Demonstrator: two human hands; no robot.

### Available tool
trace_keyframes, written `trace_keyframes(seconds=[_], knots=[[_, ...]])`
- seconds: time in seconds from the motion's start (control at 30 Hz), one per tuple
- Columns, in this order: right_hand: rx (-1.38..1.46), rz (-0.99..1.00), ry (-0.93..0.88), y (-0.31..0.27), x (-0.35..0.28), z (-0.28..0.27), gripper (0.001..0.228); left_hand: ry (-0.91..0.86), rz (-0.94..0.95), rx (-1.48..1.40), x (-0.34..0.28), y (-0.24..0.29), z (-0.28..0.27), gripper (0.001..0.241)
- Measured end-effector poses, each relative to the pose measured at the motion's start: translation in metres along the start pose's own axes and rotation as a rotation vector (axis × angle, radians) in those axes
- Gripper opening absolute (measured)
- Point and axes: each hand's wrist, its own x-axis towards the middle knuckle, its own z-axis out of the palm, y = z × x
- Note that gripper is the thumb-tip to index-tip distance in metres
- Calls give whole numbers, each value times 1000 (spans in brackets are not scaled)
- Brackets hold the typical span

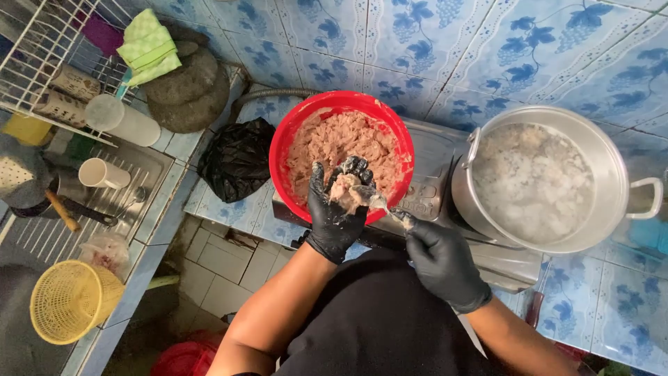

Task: Forming meatballs from a meat mixture using a spoon and hand, then dropping them into a pot of boiling water.

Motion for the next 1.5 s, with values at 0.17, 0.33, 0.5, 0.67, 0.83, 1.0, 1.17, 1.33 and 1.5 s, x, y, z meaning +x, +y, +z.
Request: trace_keyframes(seconds=[0.17,0.33,0.5,0.67,0.83,1.0,1.17,1.33,1.5], knots=[[-349,-119,36,19,-13,15,16,66,-134,73,24,12,-6,70],[-226,-17,-66,56,-14,30,17,98,-98,140,49,10,-30,105],[212,155,-167,71,-7,30,24,-91,-197,231,11,12,-1,70],[253,105,-213,14,-12,15,16,-253,-239,15,118,27,-144,73],[-61,-343,254,33,-14,7,23,84,45,256,72,20,-67,73],[-829,-275,164,125,24,36,21,-27,11,48,81,41,-87,54],[-905,-339,218,127,29,43,22,-17,30,110,89,41,-85,58],[-923,-420,360,131,35,40,23,23,88,213,96,41,-94,61],[-734,-332,389,137,30,38,17,-122,87,201,29,30,-25,41]])
